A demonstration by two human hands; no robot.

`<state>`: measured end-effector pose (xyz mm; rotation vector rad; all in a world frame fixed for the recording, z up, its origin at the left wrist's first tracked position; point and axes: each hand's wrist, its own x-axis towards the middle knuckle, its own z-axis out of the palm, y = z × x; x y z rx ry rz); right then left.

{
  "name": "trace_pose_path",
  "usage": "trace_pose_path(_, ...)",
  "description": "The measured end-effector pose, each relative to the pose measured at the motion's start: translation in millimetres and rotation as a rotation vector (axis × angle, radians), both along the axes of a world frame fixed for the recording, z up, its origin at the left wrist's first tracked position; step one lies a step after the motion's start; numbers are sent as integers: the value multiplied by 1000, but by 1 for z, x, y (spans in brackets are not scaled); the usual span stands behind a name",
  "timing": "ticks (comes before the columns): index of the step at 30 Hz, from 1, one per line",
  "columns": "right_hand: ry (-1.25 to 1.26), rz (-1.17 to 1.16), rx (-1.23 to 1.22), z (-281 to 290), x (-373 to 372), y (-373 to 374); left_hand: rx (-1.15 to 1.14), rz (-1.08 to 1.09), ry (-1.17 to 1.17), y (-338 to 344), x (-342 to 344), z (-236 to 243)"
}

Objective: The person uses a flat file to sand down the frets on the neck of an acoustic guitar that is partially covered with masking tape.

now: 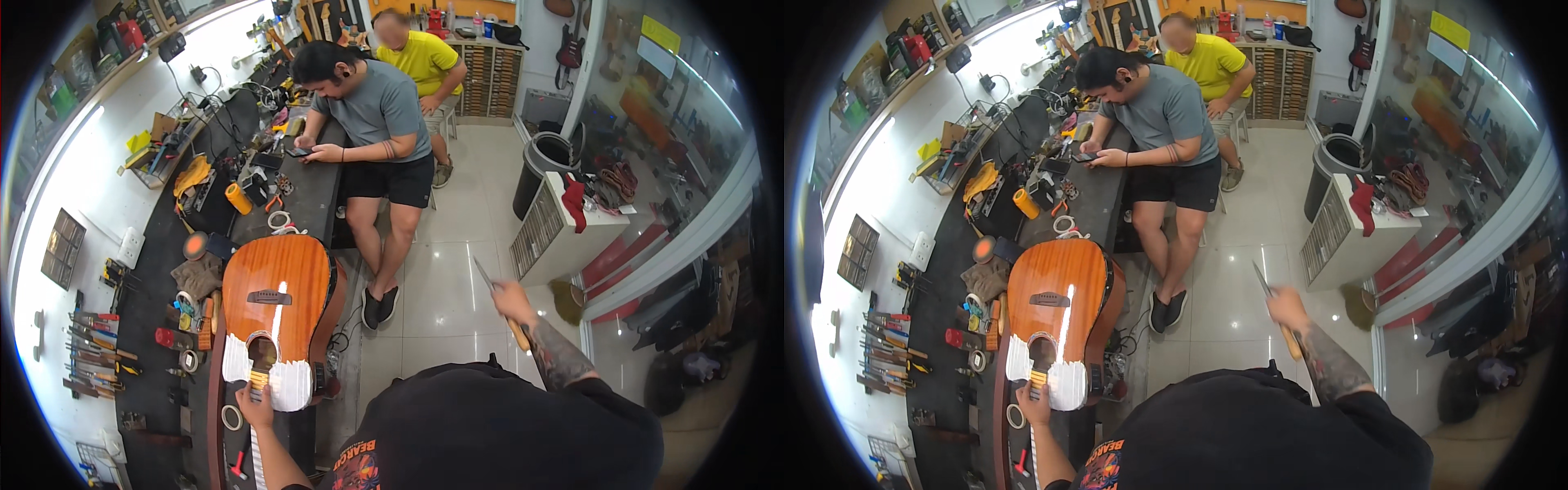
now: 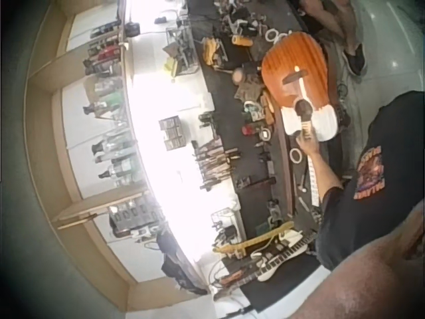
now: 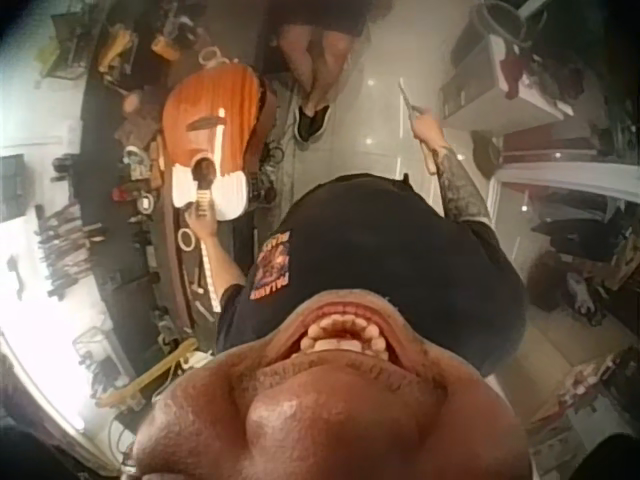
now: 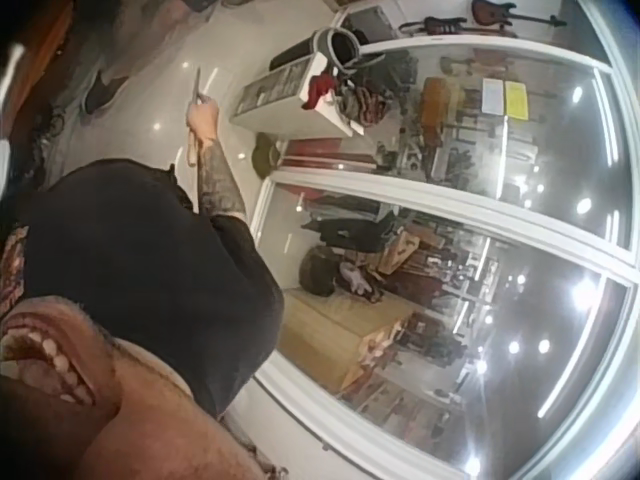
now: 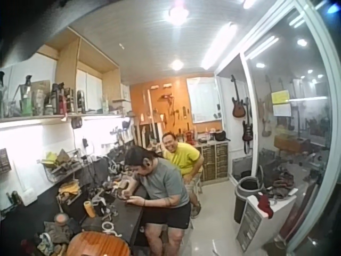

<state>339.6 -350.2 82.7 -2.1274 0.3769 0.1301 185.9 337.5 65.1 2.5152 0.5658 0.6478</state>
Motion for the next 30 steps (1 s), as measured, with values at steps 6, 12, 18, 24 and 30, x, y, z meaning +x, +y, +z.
trace_pose_path(6, -455, -136, 241, 206, 82, 67, -6, 5, -5, -3, -4, 5)
trace_pose_path(12, -617, -147, 395, 281, 87, 47, -1, 31, 9, -1, 1, 6)
trace_pose_path(18, -451, 34, 365, 235, 82, 24, 9, 40, 168, 0, 4, 15)
trace_pose_path(24, -127, 334, 27, 60, 52, 17, -8, 33, 104, 3, 4, 4)
trace_pose_path(30, 297, 229, -117, -56, -63, -9, 46, -51, 113, 10, -4, 12)
